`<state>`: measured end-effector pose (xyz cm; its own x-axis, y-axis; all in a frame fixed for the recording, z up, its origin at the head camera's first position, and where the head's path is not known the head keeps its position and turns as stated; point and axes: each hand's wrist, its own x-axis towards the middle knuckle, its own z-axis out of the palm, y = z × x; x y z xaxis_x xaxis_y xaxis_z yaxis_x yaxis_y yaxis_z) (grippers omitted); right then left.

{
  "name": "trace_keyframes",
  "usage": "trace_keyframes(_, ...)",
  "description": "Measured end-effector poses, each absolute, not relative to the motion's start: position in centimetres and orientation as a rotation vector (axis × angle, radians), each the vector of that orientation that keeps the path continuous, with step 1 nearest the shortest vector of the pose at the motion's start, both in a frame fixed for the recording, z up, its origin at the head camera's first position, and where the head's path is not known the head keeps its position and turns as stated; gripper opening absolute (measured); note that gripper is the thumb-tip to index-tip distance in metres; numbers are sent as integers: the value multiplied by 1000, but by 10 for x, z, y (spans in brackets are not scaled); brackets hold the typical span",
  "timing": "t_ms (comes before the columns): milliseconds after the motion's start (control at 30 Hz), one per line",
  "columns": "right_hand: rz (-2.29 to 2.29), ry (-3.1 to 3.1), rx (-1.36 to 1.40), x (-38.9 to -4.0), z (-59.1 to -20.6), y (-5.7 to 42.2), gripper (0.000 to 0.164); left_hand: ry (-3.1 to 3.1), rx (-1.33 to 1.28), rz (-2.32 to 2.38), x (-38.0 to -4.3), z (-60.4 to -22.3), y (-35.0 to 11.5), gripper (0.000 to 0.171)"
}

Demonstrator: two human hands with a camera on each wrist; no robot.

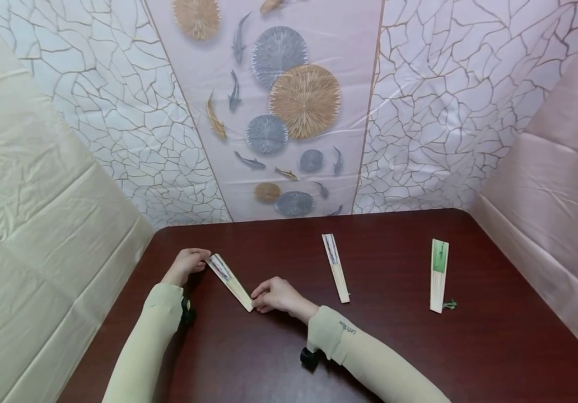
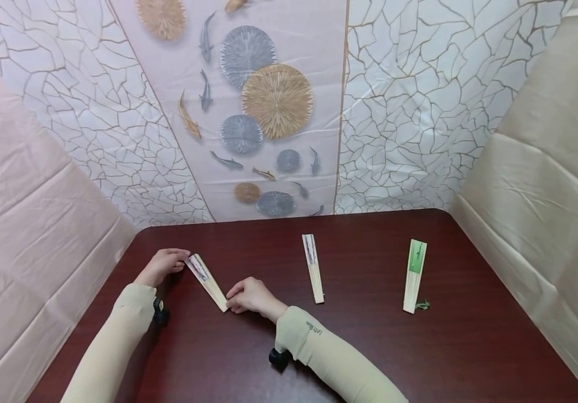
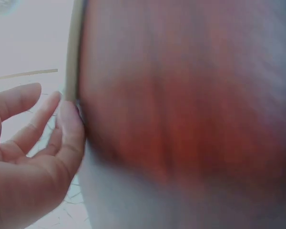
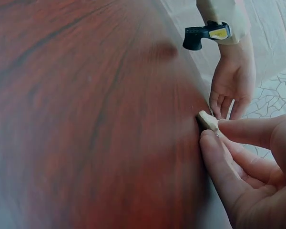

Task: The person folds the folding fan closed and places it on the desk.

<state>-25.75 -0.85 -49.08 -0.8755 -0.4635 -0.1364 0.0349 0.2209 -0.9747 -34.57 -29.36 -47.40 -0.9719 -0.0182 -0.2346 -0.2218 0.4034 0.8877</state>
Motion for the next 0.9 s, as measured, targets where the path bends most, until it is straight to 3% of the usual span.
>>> trace_keyframes(367,-1546,2431,-549,-294,-436,50,20,2514,-120,1715,-358,-397,-282,48)
trace_keyframes(900,-1744,3018,-718,-319,-294,155,23,2589,20,2109,-353,-273,-228,45)
